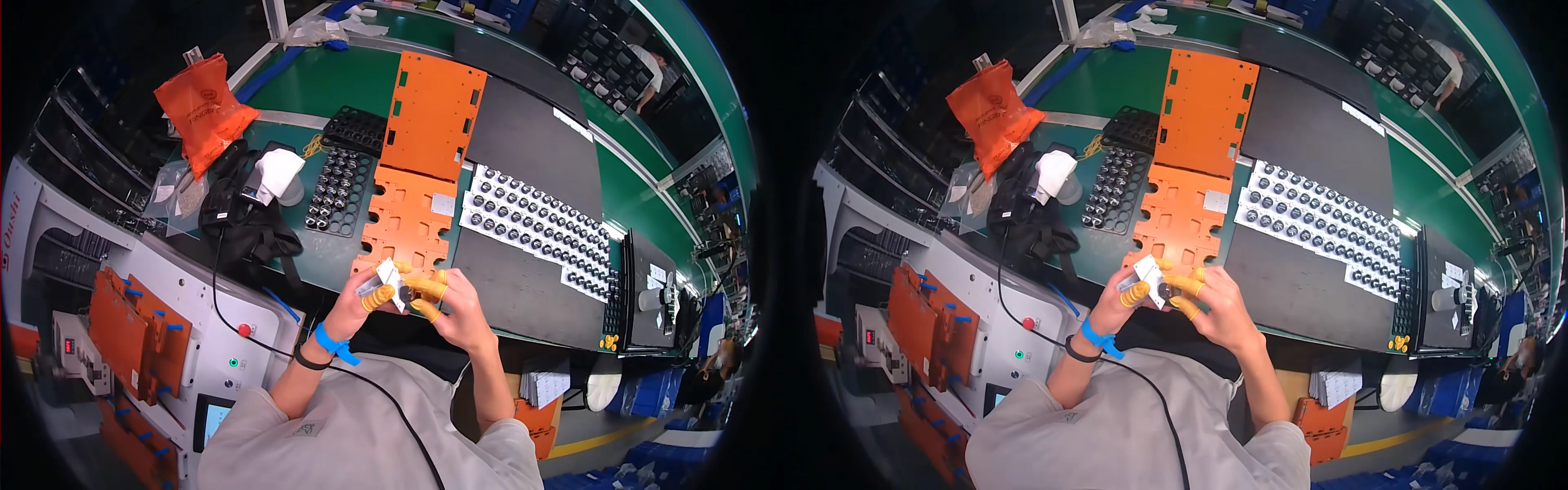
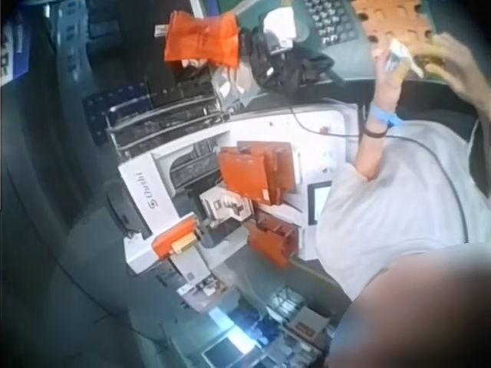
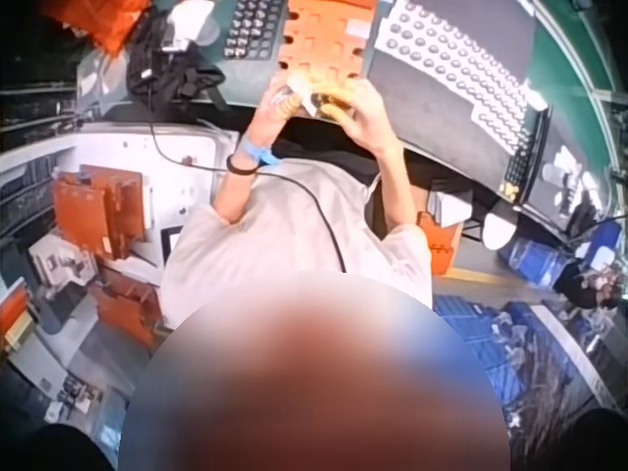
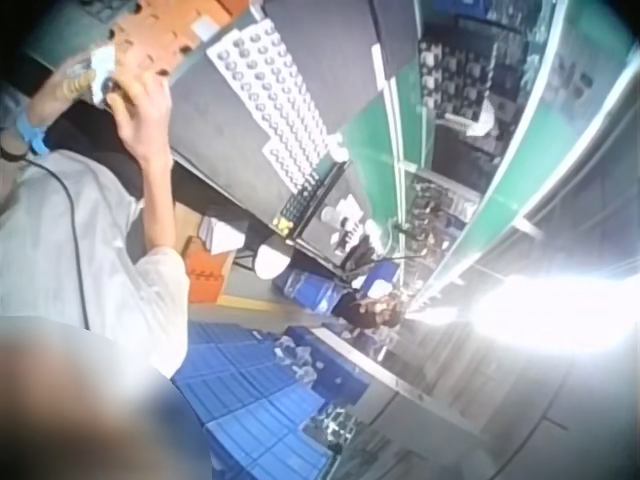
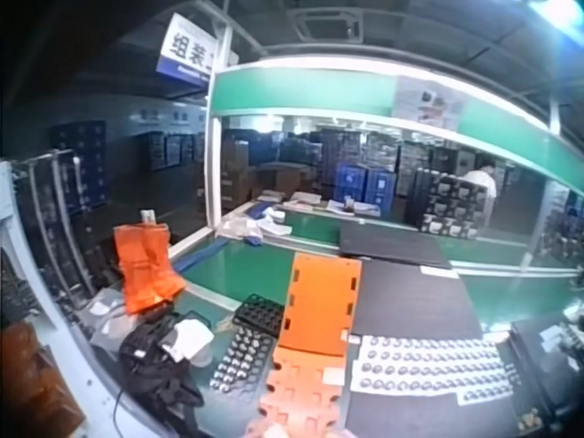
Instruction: Assembling small electronic components onto base plates and loading them into an automated fixture for processing.
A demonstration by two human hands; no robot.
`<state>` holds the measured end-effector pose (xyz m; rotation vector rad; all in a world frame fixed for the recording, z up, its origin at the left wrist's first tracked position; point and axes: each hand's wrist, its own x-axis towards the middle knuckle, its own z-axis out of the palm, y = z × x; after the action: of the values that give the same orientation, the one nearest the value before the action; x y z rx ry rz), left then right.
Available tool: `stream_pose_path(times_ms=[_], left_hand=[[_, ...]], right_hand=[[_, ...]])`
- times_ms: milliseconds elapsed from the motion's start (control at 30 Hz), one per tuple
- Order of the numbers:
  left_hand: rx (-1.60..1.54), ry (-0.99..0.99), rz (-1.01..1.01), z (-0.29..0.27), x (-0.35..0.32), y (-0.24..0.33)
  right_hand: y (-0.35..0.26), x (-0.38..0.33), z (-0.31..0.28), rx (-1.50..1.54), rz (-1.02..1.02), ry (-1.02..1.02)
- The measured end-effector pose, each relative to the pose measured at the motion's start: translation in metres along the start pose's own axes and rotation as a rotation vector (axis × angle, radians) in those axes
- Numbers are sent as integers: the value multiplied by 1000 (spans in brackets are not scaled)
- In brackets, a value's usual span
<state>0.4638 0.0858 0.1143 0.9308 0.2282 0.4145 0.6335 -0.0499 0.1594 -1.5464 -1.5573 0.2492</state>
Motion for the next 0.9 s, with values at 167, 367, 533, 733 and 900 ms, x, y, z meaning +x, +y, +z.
stream_pose_path(times_ms=[167, 367, 533, 733, 900], left_hand=[[99, -54, -53, 1, 3, -2], [102, -90, -137, 15, 4, 5], [104, -122, -222, 14, 8, 8], [136, -139, -295, 6, 8, 5], [43, -84, -359, 14, 4, 2]], right_hand=[[1, -5, -3, 2, 17, -40], [1, -13, -8, -11, 38, -13], [0, -15, -12, -68, 45, -7], [-5, -21, -9, -98, 49, -12], [6, -28, -6, 47, 103, -6]])
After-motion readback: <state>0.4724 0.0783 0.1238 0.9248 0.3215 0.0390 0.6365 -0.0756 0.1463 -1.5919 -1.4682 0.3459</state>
